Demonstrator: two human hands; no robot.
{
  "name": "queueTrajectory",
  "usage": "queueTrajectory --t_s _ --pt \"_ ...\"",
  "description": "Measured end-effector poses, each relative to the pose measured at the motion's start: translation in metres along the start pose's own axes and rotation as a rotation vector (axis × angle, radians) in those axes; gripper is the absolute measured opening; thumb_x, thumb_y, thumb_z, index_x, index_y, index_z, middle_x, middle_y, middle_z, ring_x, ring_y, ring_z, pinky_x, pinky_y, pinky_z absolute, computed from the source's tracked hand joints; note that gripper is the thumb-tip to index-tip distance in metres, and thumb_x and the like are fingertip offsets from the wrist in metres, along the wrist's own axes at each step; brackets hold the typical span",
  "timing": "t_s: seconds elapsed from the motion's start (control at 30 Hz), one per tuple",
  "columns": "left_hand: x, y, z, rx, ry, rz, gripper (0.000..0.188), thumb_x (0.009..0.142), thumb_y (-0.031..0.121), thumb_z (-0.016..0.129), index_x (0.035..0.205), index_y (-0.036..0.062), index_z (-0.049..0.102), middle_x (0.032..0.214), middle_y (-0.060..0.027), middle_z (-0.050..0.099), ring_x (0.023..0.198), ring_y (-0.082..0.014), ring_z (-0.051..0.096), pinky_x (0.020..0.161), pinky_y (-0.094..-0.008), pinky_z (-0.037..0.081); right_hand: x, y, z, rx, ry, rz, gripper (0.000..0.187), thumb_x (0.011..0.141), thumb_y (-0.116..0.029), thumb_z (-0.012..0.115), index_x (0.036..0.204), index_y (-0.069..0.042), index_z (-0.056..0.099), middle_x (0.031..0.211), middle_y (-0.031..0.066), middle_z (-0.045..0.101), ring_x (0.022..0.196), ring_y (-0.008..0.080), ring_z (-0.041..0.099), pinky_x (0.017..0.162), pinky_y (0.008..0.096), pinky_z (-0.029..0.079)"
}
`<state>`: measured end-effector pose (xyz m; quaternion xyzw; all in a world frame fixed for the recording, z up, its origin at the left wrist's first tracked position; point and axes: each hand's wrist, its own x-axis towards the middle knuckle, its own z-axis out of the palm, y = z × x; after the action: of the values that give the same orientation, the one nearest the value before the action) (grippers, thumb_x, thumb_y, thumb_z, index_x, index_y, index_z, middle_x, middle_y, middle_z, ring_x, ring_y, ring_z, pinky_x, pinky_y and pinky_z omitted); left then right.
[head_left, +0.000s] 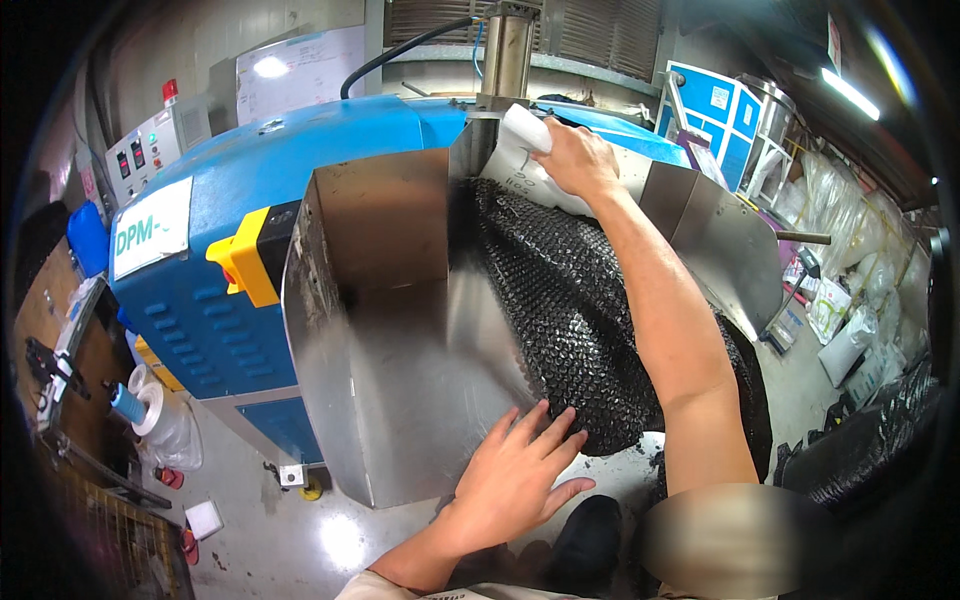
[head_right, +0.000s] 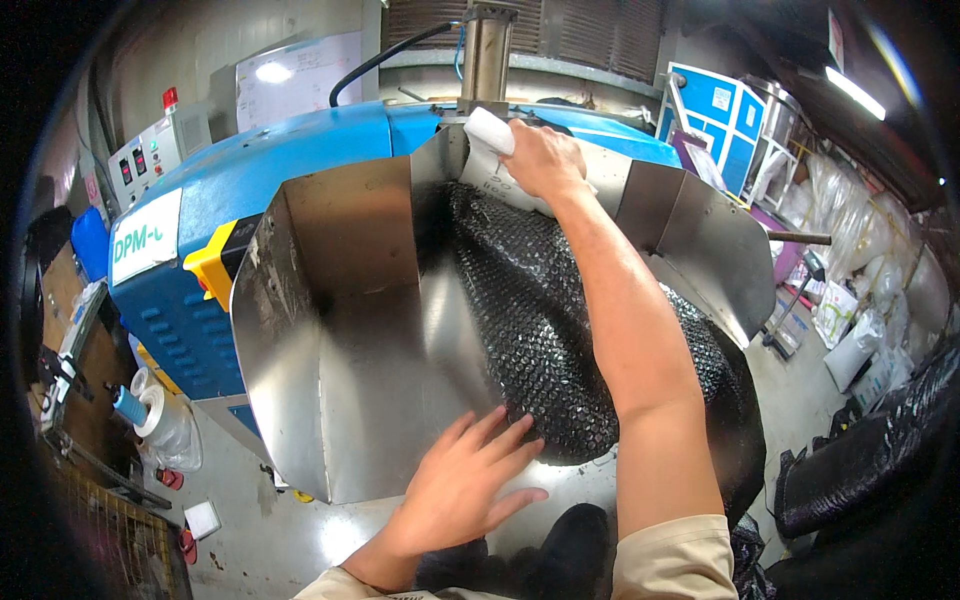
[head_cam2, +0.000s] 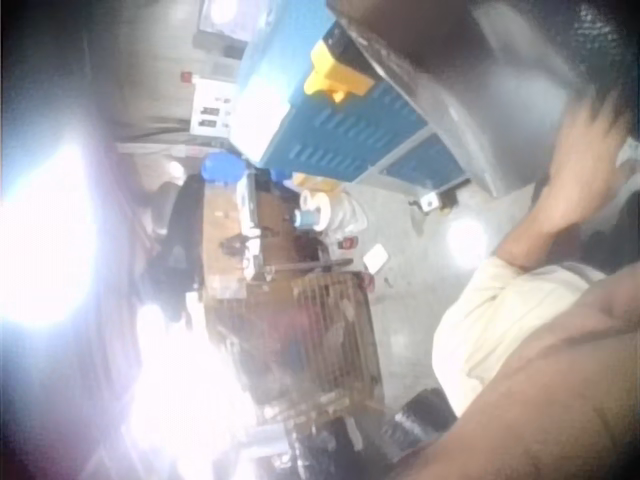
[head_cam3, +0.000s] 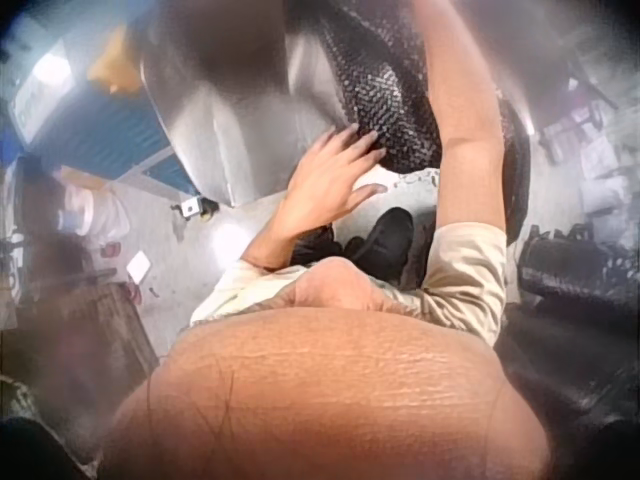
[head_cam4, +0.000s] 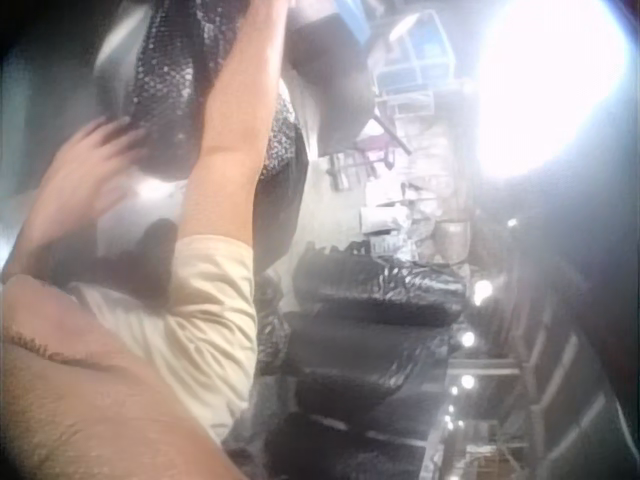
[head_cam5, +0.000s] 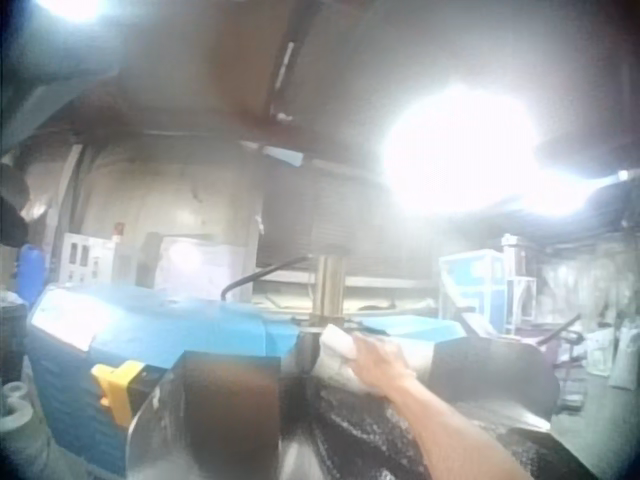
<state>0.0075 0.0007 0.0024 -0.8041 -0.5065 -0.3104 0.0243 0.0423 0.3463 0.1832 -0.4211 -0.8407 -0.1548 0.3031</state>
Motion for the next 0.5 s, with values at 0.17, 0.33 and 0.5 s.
queueTrajectory --t_s 0.17,0.33,0.5 --pt "0.003 -0.001 0.001 -0.008 0.000 0.007 0.053 0.098 0.048 0.068 0.131 0.0068 0.069 0.147 -0.0150 0.061 0.139 -0.0396 0.053 0.113 -0.0536 0.043 0.002 0.010 0.010 0.024 0.004 0.005 0.043 0.095 -0.037 0.074 0.127 -0.011 0.065 0.113 0.0160 0.077 0.112 0.0371 0.072 0.097 0.0508 0.054" --pt "0.003 0.000 -0.001 0.009 -0.022 0.004 0.053 0.098 0.049 0.068 0.131 0.0071 0.069 0.148 -0.0150 0.060 0.139 -0.0393 0.054 0.112 -0.0534 0.044 -0.001 0.016 0.017 0.042 0.020 -0.014 0.042 0.096 -0.038 0.074 0.127 -0.010 0.064 0.114 0.0164 0.076 0.112 0.0370 0.071 0.097 0.0510 0.054" --pt "0.004 0.001 -0.002 0.012 -0.037 0.007 0.054 0.098 0.049 0.068 0.131 0.0071 0.069 0.149 -0.0154 0.060 0.140 -0.0393 0.053 0.112 -0.0535 0.044 0.000 0.018 0.025 0.042 0.054 -0.022 0.042 0.095 -0.038 0.074 0.126 -0.012 0.065 0.114 0.0173 0.076 0.111 0.0379 0.071 0.096 0.0515 0.054"
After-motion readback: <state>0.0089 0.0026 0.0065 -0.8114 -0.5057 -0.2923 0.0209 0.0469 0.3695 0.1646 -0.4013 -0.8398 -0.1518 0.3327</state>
